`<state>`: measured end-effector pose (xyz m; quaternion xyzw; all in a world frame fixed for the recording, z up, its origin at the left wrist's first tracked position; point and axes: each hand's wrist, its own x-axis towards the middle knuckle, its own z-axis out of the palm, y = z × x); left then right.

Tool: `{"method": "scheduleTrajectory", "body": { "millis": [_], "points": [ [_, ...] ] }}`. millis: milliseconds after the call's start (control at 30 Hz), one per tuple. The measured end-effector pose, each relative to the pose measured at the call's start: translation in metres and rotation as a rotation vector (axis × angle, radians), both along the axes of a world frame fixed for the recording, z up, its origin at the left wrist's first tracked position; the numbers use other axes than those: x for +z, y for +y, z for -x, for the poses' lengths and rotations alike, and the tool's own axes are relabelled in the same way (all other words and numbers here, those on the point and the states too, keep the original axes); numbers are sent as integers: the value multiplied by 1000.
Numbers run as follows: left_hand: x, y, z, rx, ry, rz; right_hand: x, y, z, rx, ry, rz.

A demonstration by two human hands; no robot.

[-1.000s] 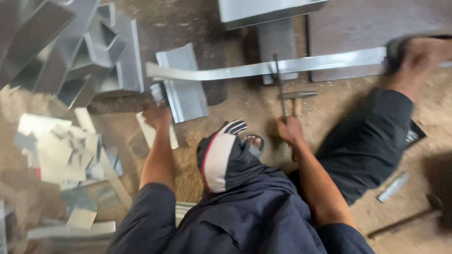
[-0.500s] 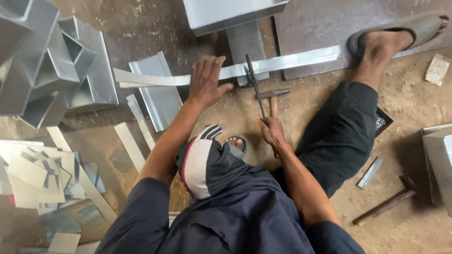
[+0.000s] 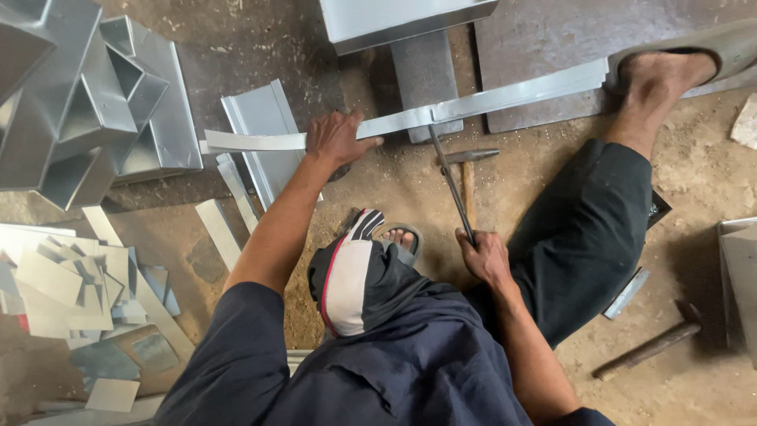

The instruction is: The person sits on the floor and uses tin snips to cut a long metal strip into smaller pieces. They repeatedly position the strip, cut it, and set the cut pieces aside.

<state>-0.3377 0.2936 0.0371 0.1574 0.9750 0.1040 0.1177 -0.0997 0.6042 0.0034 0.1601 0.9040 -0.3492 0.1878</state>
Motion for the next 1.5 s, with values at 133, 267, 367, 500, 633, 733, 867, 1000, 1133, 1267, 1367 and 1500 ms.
{"method": "scheduleTrajectory", "body": {
  "millis": [133, 267, 367, 500, 633, 733, 867, 1000, 1133, 1267, 1367, 1500],
  "points": [
    [4, -1, -3, 28, 32, -7, -13, 0, 4, -112, -81, -22],
    [-4, 0, -2, 36, 69, -3, -37, 20, 6, -343, -93, -79],
    [-9, 1, -3, 54, 77, 11, -48, 41, 8, -434, -11, -111],
    [-4, 5, -11, 86, 54, -46, -44, 43, 33, -143, 401, -499],
    [13, 18, -24, 194, 75, -154, -28, -2, 96, -412, 461, 519],
    [26, 30, -34, 190, 78, -138, -16, -35, 143, -734, 319, 1153],
    [37, 38, -51, 155, 81, -214, 12, -55, 162, -817, 254, 1276],
    [44, 39, -59, 127, 124, -287, 33, -59, 155, -734, 435, 1208],
    [51, 16, -60, 18, 96, -195, 41, -33, 160, -939, 563, 1159],
    [52, -30, -59, 54, 54, -146, 43, 20, 176, -621, 781, 1138],
    [45, -30, -54, 81, 25, -148, 41, 48, 201, -737, 800, 1053],
    [30, 5, -31, 81, 41, -302, 41, 78, 235, -708, 631, 1038]
  ]
}}
